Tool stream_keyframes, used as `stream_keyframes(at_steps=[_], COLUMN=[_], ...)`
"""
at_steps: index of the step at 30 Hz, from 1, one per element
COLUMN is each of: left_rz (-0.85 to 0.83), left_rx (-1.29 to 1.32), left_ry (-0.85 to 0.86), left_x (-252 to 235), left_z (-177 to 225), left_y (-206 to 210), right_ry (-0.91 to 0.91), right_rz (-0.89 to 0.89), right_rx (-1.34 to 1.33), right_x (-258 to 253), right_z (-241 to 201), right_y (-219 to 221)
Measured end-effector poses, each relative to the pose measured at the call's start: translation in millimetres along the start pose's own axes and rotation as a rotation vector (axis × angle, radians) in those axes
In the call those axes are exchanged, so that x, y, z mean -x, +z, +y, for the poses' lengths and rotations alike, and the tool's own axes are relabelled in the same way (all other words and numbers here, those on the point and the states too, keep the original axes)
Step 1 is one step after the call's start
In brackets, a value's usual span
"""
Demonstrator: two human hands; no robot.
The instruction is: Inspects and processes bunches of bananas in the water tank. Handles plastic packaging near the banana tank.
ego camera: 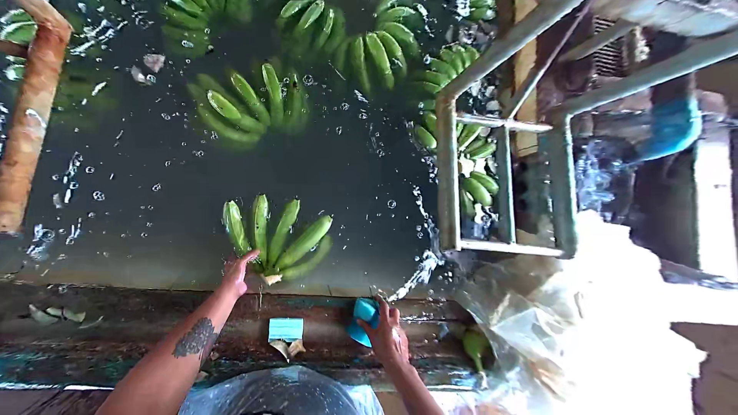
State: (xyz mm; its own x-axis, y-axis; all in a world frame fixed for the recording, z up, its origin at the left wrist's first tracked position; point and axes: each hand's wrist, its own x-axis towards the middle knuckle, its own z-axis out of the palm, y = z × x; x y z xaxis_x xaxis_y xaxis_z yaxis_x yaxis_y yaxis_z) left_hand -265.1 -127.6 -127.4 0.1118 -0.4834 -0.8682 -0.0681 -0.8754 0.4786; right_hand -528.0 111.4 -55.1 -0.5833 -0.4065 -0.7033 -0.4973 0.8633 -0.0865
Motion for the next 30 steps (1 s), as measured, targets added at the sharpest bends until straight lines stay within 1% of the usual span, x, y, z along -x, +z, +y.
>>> stream_keyframes(at_steps=[3,5,9,13,17,22,25,30], left_rz=[-0.065,-0.096,-0.083,-0.061,-0.061,-0.079,-0.076,-0.019], left_rx=[0.118,0.182,0.218,0.188,0.149,0.132,0.110,0.055], left_ry=[0.084,0.109,0.066,0.041,0.096,0.100,0.075,0.048], left_x=[1.4,-2.4,-3.3,-7.0,-6.8,-9.5,-10.7,-6.6], left_z=[-3.5,-5.9,-5.7,-6.1,-5.9,-7.2,-7.1,-4.3], left_y=[-3.8,-5.7,-4.9,-3.8,-1.4,0.4,1.1,2.9], right_ry=[-0.008,-0.009,-0.010,-0.020,-0.017,-0.016,-0.020,-0.031], right_rz=[-0.005,-0.009,-0.013,-0.003,-0.009,-0.002,-0.011,0.001], right_rx=[0.006,0.014,0.011,-0.002,-0.014,-0.013,0.001,-0.006], right_x=[-1.1,-1.2,-2.4,-2.4,-2.1,-2.4,-3.5,-4.3], right_z=[-0.1,-0.8,-0.2,0.9,-0.4,-1.4,-1.3,1.0], right_y=[-0.3,-1.1,-1.5,-0.6,-2.6,-3.0,-3.5,-1.2])
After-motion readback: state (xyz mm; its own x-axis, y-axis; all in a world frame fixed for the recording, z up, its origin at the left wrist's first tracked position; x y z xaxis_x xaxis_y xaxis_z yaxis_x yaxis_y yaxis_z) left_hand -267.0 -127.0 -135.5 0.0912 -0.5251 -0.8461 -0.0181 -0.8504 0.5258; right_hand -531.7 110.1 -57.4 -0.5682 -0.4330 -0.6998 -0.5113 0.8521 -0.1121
